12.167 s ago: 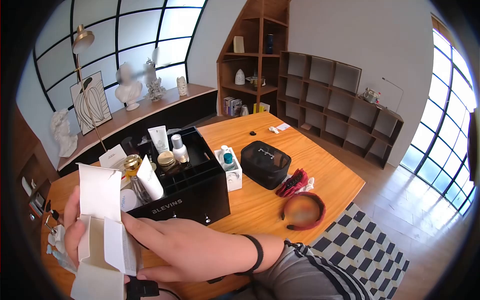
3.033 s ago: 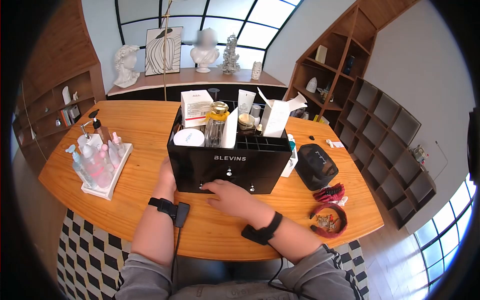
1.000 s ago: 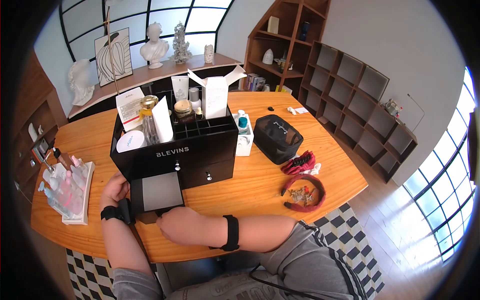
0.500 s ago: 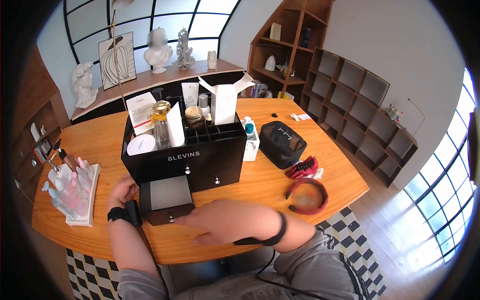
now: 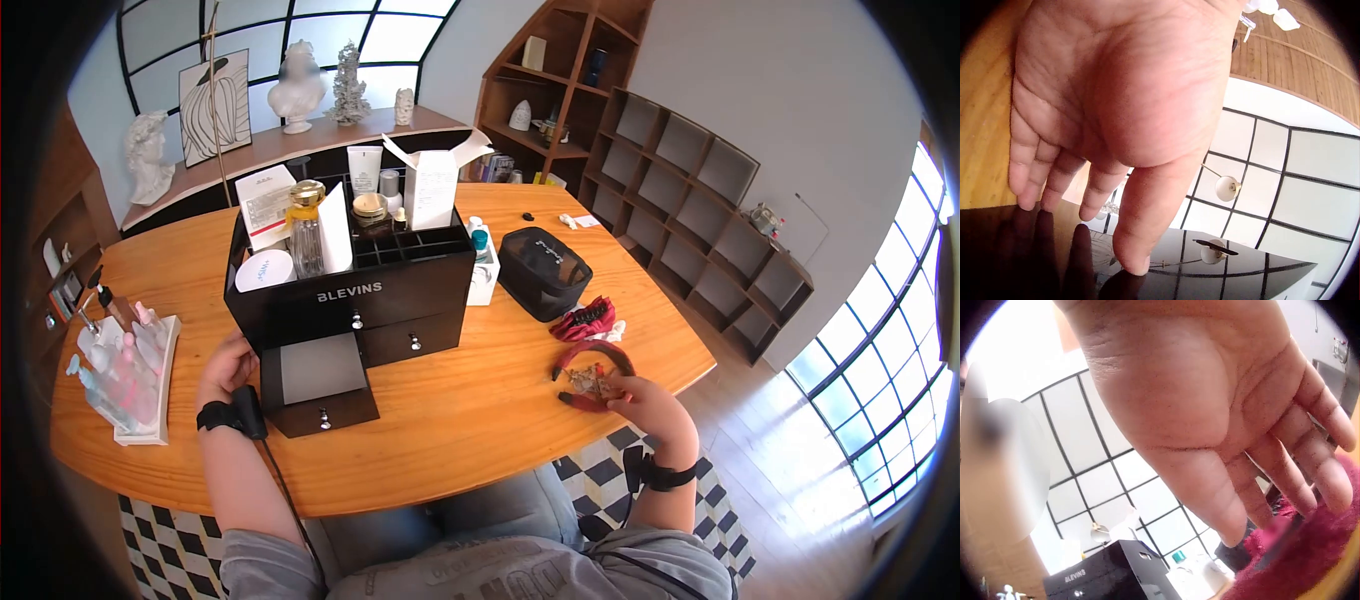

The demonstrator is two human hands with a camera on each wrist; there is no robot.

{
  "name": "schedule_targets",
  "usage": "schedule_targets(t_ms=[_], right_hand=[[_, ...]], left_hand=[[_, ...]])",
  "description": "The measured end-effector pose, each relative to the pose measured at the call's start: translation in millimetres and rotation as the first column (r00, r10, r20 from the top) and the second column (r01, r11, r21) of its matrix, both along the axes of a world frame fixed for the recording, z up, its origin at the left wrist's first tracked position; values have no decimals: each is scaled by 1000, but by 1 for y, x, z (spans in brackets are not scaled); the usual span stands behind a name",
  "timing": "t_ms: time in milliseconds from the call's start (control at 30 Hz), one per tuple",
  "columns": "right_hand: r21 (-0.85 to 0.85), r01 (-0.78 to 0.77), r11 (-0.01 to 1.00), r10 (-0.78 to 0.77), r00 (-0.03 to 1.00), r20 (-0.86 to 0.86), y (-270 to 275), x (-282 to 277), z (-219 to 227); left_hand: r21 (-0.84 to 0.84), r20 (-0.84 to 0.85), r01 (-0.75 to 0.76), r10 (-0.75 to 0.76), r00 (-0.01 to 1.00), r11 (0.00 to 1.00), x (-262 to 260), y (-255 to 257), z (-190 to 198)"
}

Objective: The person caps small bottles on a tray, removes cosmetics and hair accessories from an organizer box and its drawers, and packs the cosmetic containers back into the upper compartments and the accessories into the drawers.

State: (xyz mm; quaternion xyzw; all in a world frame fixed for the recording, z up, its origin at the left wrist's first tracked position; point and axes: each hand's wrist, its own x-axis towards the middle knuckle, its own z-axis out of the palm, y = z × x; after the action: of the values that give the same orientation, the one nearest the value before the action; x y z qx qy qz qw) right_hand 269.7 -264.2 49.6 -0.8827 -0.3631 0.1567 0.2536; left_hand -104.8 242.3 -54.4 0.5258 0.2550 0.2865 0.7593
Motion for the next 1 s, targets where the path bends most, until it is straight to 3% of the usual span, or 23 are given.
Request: schedule_targets(t_ms=[67,100,233,333,433,667,733,767,900,967,1000], right_hand=[[-52,-4,999,7,999,45,-11,9,-22],[1,-93,996,93,994,55,-12,12,-29],[84,-13,996,7,997,77,-7,10,-35],[116,-42,992,25,989,144,-7,14,-43],[203,-56,978,17,982,186,-9,15,-47],[315,-49,948,-36,965,260,-11,-11,-10],[440,-85,894,-41,962,271,-7,-21,3],[482,-151,863,3,956,293,-4,-27,14],[529,-370,764,240,924,299,25,-61,67],[452,-672,586,530,740,413,47,-76,90],[414,-727,547,609,685,400,59,-87,102]], left_hand=[[1,20,-4,4,1000,1000,-2,7,-6],[11,19,-11,11,1000,1000,-3,8,-8],[48,44,2,-4,999,999,1,2,-3],[53,23,60,-61,998,997,-3,9,-7],[42,61,15,-17,998,999,-1,-1,-1],[51,63,-9,6,998,999,3,-8,6],[41,-10,9,-8,1000,999,-2,2,-4],[36,-2,12,-12,1000,999,-4,10,-12],[93,-28,18,-15,999,996,-1,-14,12],[73,32,58,-61,998,996,2,-20,19],[79,33,48,-50,998,996,4,-25,24]])
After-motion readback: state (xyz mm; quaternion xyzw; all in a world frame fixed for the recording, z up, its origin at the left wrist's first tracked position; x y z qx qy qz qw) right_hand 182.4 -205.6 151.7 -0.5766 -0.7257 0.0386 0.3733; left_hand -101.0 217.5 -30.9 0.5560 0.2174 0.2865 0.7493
